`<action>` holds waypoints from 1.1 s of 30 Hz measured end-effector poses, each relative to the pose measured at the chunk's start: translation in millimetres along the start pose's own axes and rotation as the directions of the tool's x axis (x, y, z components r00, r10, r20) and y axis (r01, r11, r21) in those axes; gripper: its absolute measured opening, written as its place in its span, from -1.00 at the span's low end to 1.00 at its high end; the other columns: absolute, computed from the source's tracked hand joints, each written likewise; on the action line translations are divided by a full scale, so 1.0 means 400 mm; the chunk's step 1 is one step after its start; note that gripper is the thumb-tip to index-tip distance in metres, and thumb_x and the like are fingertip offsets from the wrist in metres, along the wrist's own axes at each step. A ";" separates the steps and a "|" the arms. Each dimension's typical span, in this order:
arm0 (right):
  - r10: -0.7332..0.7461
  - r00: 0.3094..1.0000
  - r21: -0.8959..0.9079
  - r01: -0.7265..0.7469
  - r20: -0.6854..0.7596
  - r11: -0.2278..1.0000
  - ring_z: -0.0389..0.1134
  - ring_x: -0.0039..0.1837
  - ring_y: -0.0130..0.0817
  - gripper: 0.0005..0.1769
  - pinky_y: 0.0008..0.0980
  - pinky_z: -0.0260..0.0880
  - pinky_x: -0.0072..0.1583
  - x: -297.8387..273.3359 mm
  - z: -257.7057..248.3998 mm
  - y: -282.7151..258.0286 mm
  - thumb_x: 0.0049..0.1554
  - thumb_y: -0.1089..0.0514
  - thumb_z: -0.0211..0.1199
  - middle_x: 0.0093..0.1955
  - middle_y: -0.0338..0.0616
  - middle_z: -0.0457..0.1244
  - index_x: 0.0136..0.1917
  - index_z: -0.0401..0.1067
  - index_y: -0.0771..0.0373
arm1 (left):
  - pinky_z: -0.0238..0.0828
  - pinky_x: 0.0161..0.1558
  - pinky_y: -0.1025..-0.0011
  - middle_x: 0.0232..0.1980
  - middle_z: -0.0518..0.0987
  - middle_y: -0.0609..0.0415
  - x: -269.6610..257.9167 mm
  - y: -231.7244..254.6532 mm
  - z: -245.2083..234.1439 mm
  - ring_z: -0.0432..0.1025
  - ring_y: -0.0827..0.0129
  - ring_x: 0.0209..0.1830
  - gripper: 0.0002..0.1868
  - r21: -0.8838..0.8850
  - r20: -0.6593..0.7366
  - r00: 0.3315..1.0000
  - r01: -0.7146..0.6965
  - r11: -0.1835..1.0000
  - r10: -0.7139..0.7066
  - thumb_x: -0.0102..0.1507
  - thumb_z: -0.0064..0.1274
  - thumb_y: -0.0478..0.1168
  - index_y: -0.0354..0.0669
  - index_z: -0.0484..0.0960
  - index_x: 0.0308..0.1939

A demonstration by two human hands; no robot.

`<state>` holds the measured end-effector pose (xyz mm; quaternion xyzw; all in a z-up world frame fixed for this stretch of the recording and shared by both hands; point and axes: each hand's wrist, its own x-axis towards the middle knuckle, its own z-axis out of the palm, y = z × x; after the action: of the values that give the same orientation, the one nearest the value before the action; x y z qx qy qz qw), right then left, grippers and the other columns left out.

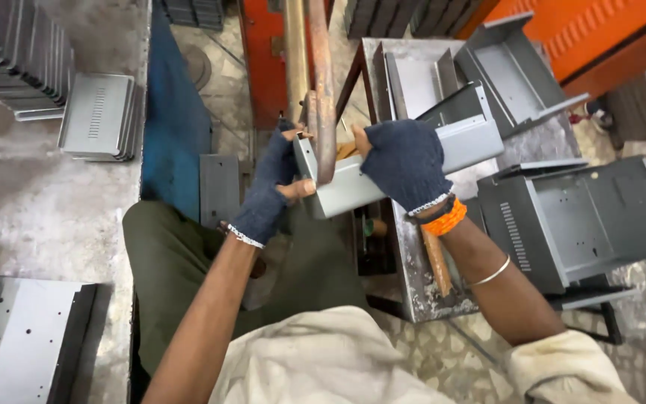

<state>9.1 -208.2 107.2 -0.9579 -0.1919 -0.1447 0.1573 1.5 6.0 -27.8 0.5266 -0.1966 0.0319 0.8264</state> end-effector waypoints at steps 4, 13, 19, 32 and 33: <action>0.060 0.997 -0.129 -0.065 -0.040 0.989 0.45 -0.27 0.14 -0.54 -0.09 0.47 -0.22 0.022 0.032 0.026 0.27 -0.22 0.22 -0.48 -0.07 0.33 -0.35 0.59 0.02 | 0.33 0.30 0.01 0.23 0.40 -0.09 0.016 -0.007 -0.002 0.32 0.08 0.24 -0.07 0.010 -0.051 0.999 0.020 1.000 -0.019 -0.01 0.58 -0.15 -0.11 0.36 0.34; -0.013 0.998 -0.128 0.005 -0.058 0.992 0.42 -0.23 0.26 -0.62 0.09 0.47 -0.19 0.096 0.071 0.026 0.18 -0.16 0.26 -0.47 0.06 0.32 -0.33 0.60 0.06 | 0.54 0.06 0.15 0.04 0.56 -0.04 0.052 -0.007 -0.028 0.44 0.22 0.02 -0.16 0.043 -0.175 0.978 0.121 0.992 -0.112 0.01 0.57 -0.15 -0.05 0.44 0.30; 0.069 0.997 -0.080 -0.073 -0.044 0.994 0.42 -0.21 0.28 -0.57 0.09 0.49 -0.16 0.076 0.044 0.019 0.24 -0.23 0.25 -0.44 0.08 0.33 -0.28 0.62 0.04 | 0.28 0.23 0.34 0.14 0.50 -0.05 0.089 -0.210 -0.101 0.38 0.25 0.11 -0.01 0.263 -0.146 0.972 -0.139 0.955 0.182 0.33 -0.39 0.55 -0.38 0.46 0.19; 0.056 0.998 -0.079 -0.053 0.037 0.995 0.46 -0.15 0.14 -0.65 -0.01 0.52 -0.09 0.033 0.027 0.021 0.24 -0.17 0.21 -0.41 -0.05 0.37 -0.25 0.64 -0.06 | -0.04 0.51 0.17 0.49 0.20 -0.50 0.024 -0.028 0.135 0.11 -0.04 0.47 -0.48 0.278 -0.301 0.932 -0.117 0.954 0.202 0.52 -0.32 -0.10 -0.60 0.24 0.31; 0.070 0.996 -0.095 -0.065 0.046 0.993 0.43 -0.16 0.24 -0.61 0.09 0.48 -0.10 0.027 0.026 0.019 0.26 -0.18 0.19 -0.41 0.05 0.35 -0.23 0.64 0.02 | -0.03 0.51 0.18 0.48 0.18 -0.55 0.040 -0.110 0.105 0.09 -0.07 0.48 -0.52 0.312 -0.329 0.913 -0.135 0.941 0.240 0.54 -0.40 -0.14 -0.62 0.24 0.28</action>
<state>24.2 -207.9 99.5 -0.9734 -0.1562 -0.1244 0.1125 15.4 -52.9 -44.3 0.6026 -0.0845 0.2359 0.7577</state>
